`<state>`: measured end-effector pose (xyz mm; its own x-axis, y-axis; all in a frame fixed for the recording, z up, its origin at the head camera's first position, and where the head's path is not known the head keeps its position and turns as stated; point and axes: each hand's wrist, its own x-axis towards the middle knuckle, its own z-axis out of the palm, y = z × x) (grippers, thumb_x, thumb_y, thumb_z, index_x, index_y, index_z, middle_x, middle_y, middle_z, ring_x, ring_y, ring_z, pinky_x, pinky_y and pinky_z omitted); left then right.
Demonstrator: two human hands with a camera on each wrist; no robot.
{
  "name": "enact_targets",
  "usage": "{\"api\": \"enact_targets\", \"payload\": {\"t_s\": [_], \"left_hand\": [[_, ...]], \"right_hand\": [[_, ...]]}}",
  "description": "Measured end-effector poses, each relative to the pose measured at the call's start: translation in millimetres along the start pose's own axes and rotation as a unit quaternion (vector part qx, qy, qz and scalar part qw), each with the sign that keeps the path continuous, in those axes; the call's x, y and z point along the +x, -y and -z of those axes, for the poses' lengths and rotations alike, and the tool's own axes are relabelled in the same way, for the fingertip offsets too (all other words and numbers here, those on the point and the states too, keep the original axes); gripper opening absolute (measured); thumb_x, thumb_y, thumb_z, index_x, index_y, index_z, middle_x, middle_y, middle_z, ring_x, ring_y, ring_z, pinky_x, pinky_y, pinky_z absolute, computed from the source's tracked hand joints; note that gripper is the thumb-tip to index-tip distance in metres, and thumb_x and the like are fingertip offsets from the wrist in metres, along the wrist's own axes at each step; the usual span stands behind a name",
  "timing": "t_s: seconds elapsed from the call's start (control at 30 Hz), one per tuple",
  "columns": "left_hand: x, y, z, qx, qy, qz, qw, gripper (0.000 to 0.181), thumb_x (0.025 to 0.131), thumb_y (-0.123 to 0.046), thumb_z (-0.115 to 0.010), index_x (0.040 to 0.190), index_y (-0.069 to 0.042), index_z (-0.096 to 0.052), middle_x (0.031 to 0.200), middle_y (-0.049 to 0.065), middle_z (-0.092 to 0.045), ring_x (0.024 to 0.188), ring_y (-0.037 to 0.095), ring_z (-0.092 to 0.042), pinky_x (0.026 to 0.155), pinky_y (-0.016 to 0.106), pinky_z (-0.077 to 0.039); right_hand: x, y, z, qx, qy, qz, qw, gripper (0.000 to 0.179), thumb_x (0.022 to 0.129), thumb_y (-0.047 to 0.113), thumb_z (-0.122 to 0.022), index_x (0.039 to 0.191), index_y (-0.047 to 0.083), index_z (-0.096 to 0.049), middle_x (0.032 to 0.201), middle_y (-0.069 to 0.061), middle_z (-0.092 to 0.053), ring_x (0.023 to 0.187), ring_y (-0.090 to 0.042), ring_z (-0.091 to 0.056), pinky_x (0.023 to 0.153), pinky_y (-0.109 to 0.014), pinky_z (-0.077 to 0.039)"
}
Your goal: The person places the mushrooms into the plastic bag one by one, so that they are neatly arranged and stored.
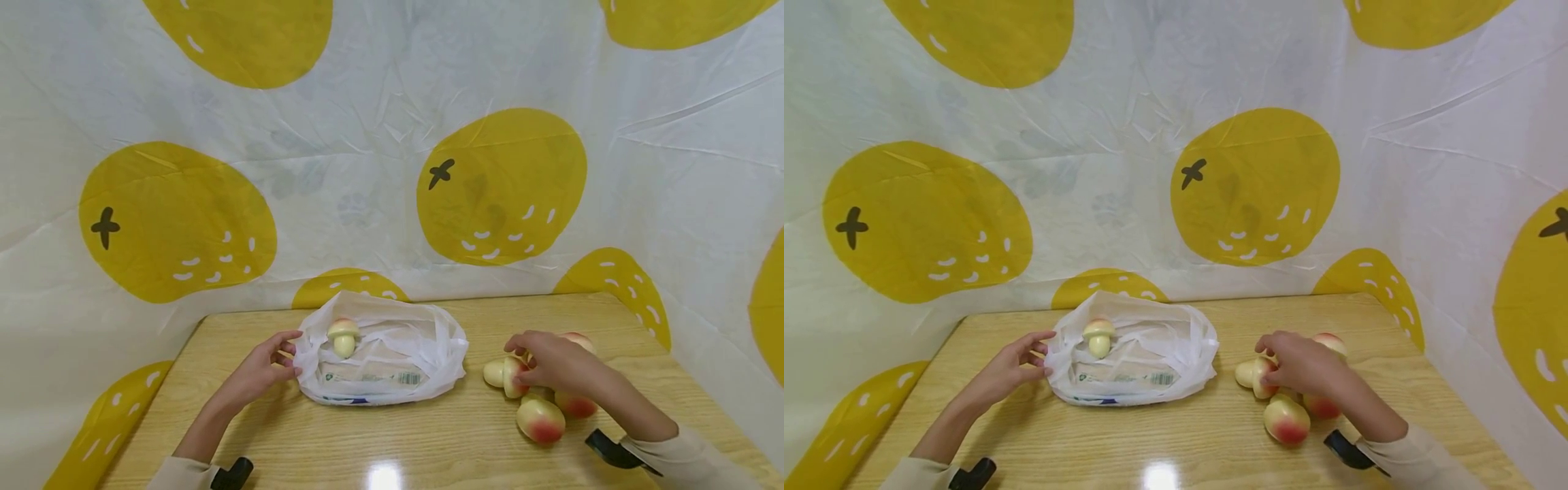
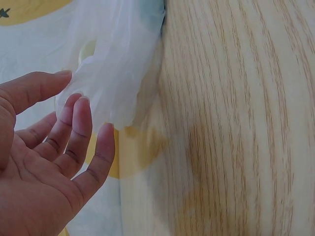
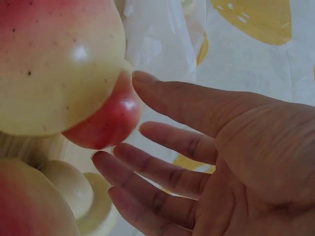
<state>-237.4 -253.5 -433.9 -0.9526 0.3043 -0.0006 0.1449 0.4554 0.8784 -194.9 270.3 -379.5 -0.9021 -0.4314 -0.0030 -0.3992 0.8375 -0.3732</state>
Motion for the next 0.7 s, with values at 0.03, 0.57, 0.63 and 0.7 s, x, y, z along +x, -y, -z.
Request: {"api": "enact_targets", "payload": {"t_s": [0.03, 0.57, 0.63, 0.7], "left_hand": [[0.1, 0.2, 0.0, 0.0, -0.001, 0.001, 1.0, 0.067, 0.09, -0.008, -0.075, 0.149, 0.0, -0.043, 0.116, 0.016, -0.048, 0.097, 0.025, -0.055, 0.074, 0.024, -0.051], [-0.3, 1.3, 0.7, 0.0, -0.002, 0.0, 1.0, 0.067, 0.089, -0.007, -0.076, 0.148, 0.001, -0.044, 0.116, 0.017, -0.05, 0.097, 0.026, -0.055, 0.075, 0.024, -0.05], [-0.1, 1.8, 0.5, -0.001, -0.003, -0.002, 1.0, 0.067, 0.089, -0.007, -0.076, 0.148, 0.001, -0.045, 0.116, 0.017, -0.05, 0.097, 0.026, -0.055, 0.075, 0.024, -0.05], [0.6, 2.2, 0.6, 0.0, -0.003, -0.003, 1.0, 0.067, 0.089, -0.007, -0.076, 0.148, 0.0, -0.045, 0.115, 0.017, -0.05, 0.097, 0.026, -0.055, 0.075, 0.025, -0.05]], "right_hand": [[0.7, 0.8, -0.8, -0.001, 0.001, -0.002, 1.0, 0.043, 0.079, 0.023, -0.087, 0.114, 0.005, -0.07, 0.099, 0.0, -0.068, 0.087, -0.017, -0.064, 0.074, -0.033, -0.052], [9.5, 8.7, -9.9, -0.017, 0.016, -0.045, 0.9987, 0.052, 0.078, 0.043, -0.086, 0.112, 0.008, -0.071, 0.099, -0.001, -0.068, 0.089, -0.02, -0.061, 0.078, -0.042, -0.052], [10.6, 9.3, -11.7, -0.025, 0.014, -0.05, 0.9983, 0.053, 0.079, 0.046, -0.085, 0.112, 0.007, -0.07, 0.097, -0.001, -0.069, 0.088, -0.021, -0.062, 0.078, -0.043, -0.052], [12.2, 9.4, -12.7, -0.031, 0.011, -0.05, 0.9982, 0.052, 0.08, 0.046, -0.083, 0.111, 0.006, -0.07, 0.093, 0.0, -0.068, 0.085, -0.02, -0.062, 0.076, -0.042, -0.052]]}}
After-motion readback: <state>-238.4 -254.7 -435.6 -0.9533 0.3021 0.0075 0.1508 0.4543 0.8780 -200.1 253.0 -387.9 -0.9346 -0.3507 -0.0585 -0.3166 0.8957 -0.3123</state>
